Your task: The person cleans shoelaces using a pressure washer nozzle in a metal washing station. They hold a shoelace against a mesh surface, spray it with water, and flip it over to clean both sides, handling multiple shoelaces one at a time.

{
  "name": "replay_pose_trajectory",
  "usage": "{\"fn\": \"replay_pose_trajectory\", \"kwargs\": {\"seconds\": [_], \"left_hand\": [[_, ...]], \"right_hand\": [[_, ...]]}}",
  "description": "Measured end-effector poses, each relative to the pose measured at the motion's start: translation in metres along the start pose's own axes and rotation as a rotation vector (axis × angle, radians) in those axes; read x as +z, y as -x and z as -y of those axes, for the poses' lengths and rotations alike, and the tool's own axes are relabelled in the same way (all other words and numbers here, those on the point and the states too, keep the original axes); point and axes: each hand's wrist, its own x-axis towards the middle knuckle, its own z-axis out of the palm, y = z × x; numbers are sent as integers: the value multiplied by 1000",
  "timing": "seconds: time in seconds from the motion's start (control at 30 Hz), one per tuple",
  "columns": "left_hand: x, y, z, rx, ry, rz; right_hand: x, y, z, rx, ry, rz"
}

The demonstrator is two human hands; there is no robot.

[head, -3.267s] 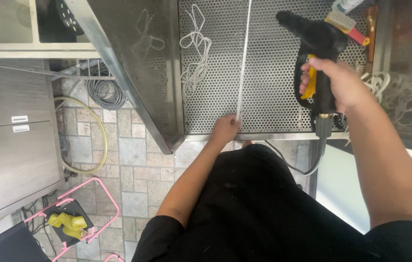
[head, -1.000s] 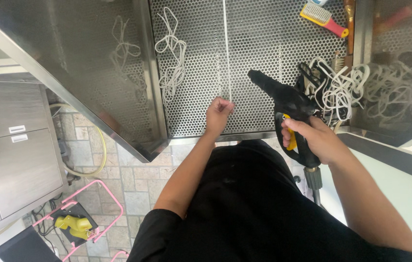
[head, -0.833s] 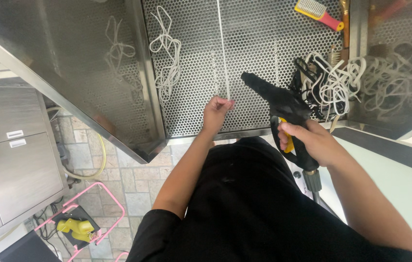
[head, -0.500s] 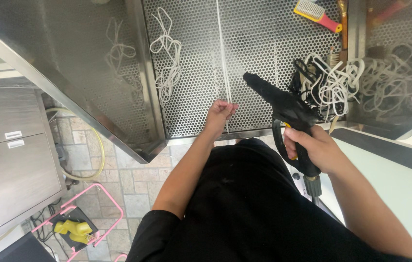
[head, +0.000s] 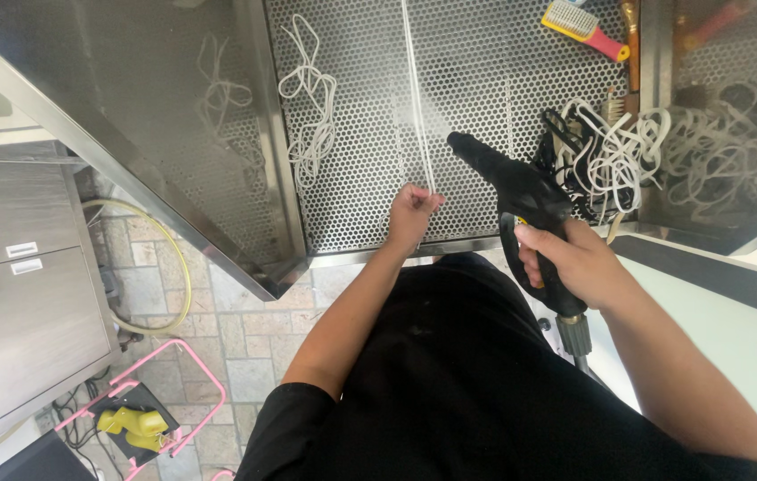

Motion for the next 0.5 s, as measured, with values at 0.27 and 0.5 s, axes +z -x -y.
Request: {"fn": "replay_pose_trajectory", "kwargs": {"seconds": [0.27, 0.5], "left_hand": [[5, 2, -12, -21, 3, 26], [4, 4, -15, -19, -22, 22]], "right_hand": [[4, -17, 29, -93, -1, -52], [0, -29, 47, -203, 12, -52]]}}
